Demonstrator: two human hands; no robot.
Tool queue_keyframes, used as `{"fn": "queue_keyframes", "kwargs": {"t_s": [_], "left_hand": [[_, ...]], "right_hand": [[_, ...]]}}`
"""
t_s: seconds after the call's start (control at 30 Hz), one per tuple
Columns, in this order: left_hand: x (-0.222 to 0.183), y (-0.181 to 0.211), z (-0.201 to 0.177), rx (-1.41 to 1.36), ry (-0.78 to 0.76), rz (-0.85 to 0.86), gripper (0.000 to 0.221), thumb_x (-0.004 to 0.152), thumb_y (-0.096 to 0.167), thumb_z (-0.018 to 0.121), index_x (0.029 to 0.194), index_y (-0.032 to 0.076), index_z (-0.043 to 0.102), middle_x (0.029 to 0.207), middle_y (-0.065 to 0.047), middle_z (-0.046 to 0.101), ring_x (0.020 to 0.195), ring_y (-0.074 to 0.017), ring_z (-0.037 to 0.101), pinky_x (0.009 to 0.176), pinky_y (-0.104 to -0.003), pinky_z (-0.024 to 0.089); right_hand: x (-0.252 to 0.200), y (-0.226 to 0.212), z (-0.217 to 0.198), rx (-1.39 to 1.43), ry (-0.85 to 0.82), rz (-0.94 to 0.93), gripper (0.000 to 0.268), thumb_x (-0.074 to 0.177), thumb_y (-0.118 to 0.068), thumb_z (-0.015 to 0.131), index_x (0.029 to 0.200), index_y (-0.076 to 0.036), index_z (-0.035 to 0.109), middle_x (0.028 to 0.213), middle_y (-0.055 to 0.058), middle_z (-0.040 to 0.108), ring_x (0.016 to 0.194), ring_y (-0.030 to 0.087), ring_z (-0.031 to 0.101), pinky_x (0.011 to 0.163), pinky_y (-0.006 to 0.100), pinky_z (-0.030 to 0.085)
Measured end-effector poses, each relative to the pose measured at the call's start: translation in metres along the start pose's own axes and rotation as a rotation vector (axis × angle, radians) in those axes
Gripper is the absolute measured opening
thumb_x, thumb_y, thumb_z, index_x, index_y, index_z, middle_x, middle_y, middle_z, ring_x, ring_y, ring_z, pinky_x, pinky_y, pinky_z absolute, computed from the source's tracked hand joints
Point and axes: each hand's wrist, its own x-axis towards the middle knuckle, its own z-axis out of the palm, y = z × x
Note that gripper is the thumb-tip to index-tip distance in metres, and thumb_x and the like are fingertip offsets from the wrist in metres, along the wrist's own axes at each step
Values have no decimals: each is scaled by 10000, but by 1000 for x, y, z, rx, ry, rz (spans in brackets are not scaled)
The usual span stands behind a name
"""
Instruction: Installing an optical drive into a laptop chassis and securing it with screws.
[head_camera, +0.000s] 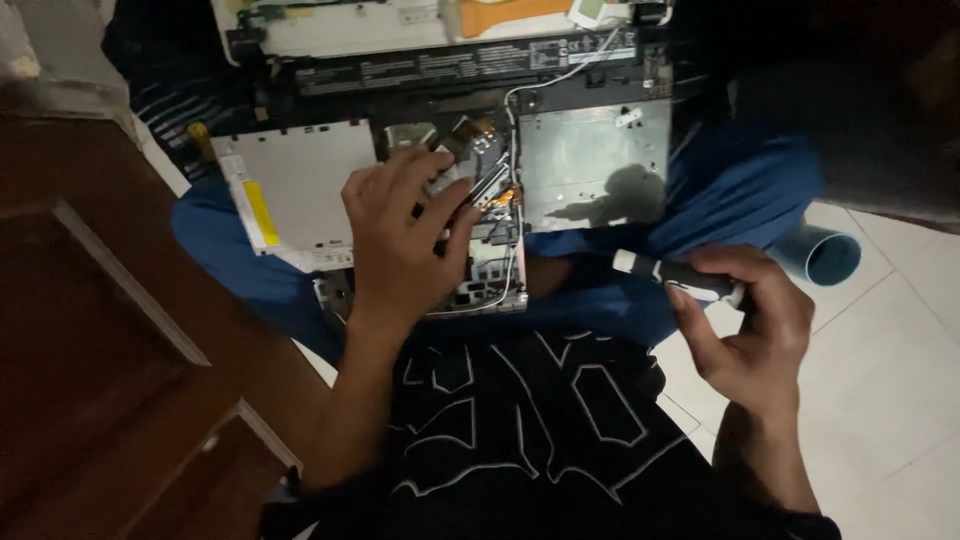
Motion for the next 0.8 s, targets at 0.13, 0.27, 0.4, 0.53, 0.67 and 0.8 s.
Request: {"fn": "queue_keyframes", "kwargs": {"t_s": [0.13, 0.27, 0.4, 0.53, 0.67, 0.8], "left_hand": [[-14, -8, 3, -38, 5, -61, 262, 833, 75, 838, 1080, 57, 753, 1294, -86, 636, 1322, -309, 559, 1152, -574, 302], [-24, -15, 6, -67, -48, -62, 332, 843, 91, 868, 1131, 71, 704, 1360, -105, 600, 1415, -334, 481, 1194, -648, 201], [-25, -18, 8, -85, -60, -55, 153, 935, 177, 808, 1046, 79, 773, 1384, -71, 550, 1432, -312, 414, 1207, -683, 166], [-28, -21, 15, -117, -35, -72, 142, 925, 184, 817, 1024, 101, 759, 1406, -64, 545, 1442, -294, 385, 1218, -672, 146], [-26, -20, 15, -132, -20, -88, 104, 911, 166, 805, 983, 106, 759, 1374, -62, 563, 1433, -284, 391, 1203, -696, 151], [-24, -16, 12, -121, -32, -95, 136, 906, 194, 802, 983, 99, 741, 1370, -77, 542, 1434, -303, 366, 1192, -717, 159]], "right_hand": [[13, -20, 18, -48, -33, -17, 314, 853, 112, 778, 1118, 83, 611, 1005, 167, 686, 771, 200, 563, 747, 288, 454], [22, -40, 35, -136, -76, -84, 308, 831, 101, 792, 1103, 91, 649, 1049, 181, 715, 835, 241, 659, 774, 310, 503], [21, -48, 48, -167, -98, -45, 313, 829, 85, 795, 1110, 73, 657, 1044, 158, 721, 836, 220, 650, 781, 298, 503], [20, -52, 54, -171, -97, -52, 304, 837, 95, 792, 1104, 89, 647, 1007, 167, 709, 787, 219, 633, 738, 290, 473], [21, -54, 55, -246, -77, -57, 283, 858, 84, 794, 1101, 98, 651, 1016, 184, 711, 815, 243, 646, 780, 319, 496], [24, -58, 54, -310, -65, -42, 268, 897, 68, 790, 1118, 94, 640, 1005, 176, 706, 770, 228, 577, 756, 331, 469]]}}
